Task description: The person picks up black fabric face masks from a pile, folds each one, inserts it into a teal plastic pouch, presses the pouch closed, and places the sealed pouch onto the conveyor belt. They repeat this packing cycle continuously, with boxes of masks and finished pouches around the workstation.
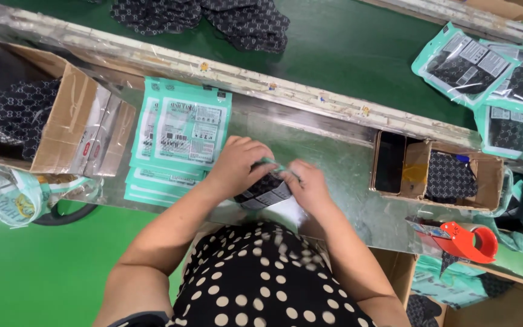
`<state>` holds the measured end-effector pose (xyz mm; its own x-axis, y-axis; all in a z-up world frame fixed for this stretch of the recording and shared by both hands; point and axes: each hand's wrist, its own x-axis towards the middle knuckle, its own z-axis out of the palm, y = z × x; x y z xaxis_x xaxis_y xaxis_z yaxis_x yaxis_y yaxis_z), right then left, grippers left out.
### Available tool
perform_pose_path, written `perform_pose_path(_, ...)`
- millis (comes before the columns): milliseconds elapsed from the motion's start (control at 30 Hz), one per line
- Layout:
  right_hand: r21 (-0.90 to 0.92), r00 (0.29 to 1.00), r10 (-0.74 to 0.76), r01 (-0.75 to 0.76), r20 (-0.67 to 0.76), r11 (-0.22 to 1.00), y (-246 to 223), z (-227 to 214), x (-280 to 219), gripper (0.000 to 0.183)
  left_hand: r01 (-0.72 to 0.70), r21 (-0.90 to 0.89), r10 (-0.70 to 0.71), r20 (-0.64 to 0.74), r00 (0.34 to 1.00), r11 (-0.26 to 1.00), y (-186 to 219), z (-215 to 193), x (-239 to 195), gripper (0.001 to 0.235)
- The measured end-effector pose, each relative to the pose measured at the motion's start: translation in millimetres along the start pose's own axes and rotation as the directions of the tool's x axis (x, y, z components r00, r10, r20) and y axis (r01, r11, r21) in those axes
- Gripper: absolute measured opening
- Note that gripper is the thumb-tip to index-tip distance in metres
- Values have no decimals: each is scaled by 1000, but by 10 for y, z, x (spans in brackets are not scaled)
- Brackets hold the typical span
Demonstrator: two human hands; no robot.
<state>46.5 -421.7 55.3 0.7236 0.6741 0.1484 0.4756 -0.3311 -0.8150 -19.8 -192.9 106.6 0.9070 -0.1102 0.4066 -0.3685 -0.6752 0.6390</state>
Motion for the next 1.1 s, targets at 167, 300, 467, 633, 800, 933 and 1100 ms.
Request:
perform_pose_path(167, -80, 998, 4, 0, 57, 997, 252, -9, -45, 18, 80, -36, -81, -41, 996, 996, -114, -11, 33, 17)
perform_pose_path(300, -33, 976, 106, -114, -190, 993, 637, -18, -172, 18, 138, -188, -155, -79, 985, 972, -437, 36, 215, 15)
perform_pose_path(467, 736, 699, 559, -69, -446, 673, 366, -280, 19, 16, 157, 10, -143, -351, 925, 988, -1183, 27, 909, 53)
perform_pose_path(633, 833, 787, 592, -201, -176, 515, 689, -25, -184, 24, 233, 454, -65, -356, 932, 860, -1463, -40, 1636, 108)
perform_pose_path(800, 565, 872, 431, -239, -233, 789, 708, -31, -334, 25, 242, 604, -178, -164, 970, 760, -2308, 347, 1747, 64)
perform_pose_path(933, -248, 848, -151, 24, -508, 968, -390, -393, 37, 49, -249, 329, 257, 17, 966, 911, -1414, 42, 1460, 34)
perform_pose_path(1100, -345, 899, -239, 106, -367, 932, -24, -377, 47, 55, -455, -139, 473, 150, 868, 879, -349, 19, 529, 76)
